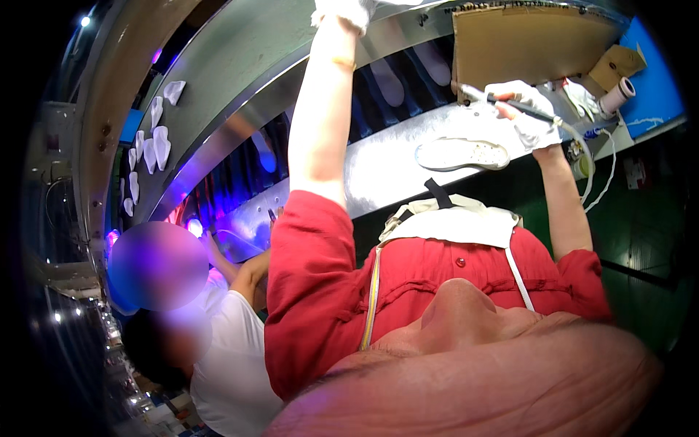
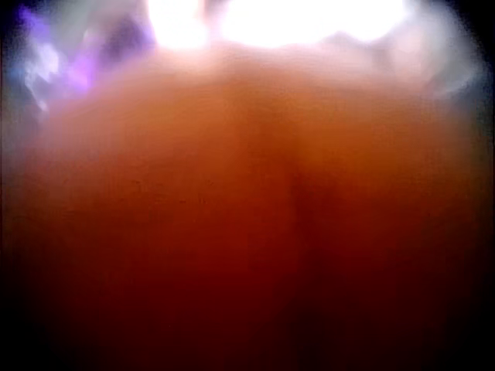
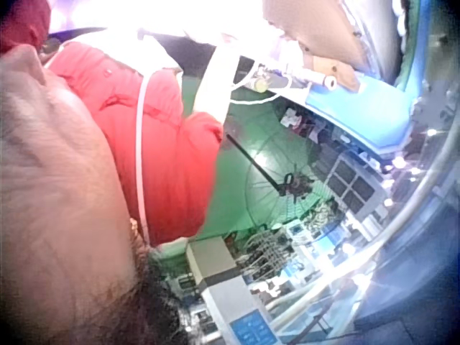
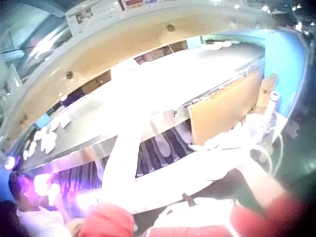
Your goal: The person, wearing gloves, uses a small brush to apply a liquid or paste onto the bottom edges and soles of white shoes before placing them onto a rotating conveyor belt.
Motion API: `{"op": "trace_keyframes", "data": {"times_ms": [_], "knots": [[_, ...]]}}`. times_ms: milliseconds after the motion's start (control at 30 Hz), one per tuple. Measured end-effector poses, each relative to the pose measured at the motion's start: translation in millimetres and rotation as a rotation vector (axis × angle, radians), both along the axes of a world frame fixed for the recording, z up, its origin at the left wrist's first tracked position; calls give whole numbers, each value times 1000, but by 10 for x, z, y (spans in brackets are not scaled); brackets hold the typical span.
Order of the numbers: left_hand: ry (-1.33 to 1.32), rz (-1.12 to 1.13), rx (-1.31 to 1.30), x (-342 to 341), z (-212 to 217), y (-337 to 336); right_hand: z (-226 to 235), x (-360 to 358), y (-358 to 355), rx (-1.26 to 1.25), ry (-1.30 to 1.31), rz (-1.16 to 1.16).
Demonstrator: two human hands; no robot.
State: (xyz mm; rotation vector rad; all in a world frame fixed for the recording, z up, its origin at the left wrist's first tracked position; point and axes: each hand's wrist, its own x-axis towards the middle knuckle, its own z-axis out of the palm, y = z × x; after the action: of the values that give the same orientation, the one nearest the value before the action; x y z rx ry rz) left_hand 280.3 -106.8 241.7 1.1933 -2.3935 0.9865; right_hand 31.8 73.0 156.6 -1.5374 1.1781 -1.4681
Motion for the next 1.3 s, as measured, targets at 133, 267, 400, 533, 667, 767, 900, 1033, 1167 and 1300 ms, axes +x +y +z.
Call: {"op": "trace_keyframes", "data": {"times_ms": [133, 267, 400, 533, 667, 767, 900, 1033, 1167, 1300], "knots": [[-89, 126, -48, -395, 158, 60, -427, 105, 86, 225, -54, 12], [308, -47, -86, -344, -249, -12, -921, 40, 214, 508, -147, -18], [559, -174, -349, -129, -520, 33, -1569, 53, 104, 684, -472, -39], [618, -169, -240, -95, -472, 124, -2245, 26, -92, 818, -576, -17], [681, -261, -250, -183, -500, 137, -2754, -22, -216, 1088, -666, -48], [709, -293, -273, -126, -389, 232, -3098, -263, -301, 1160, -387, -17], [699, -265, -271, 75, -438, 354, -2257, -39, -343, 1015, 897, 151], [766, -297, -323, -36, -390, 336, -848, 69, -517, 668, 259, 273], [713, -257, -320, 44, -468, 318, 968, 976, -281, -144, 237, 831], [669, -252, -259, 80, -490, 310, 1732, 1331, 106, -745, 345, 977]]}}
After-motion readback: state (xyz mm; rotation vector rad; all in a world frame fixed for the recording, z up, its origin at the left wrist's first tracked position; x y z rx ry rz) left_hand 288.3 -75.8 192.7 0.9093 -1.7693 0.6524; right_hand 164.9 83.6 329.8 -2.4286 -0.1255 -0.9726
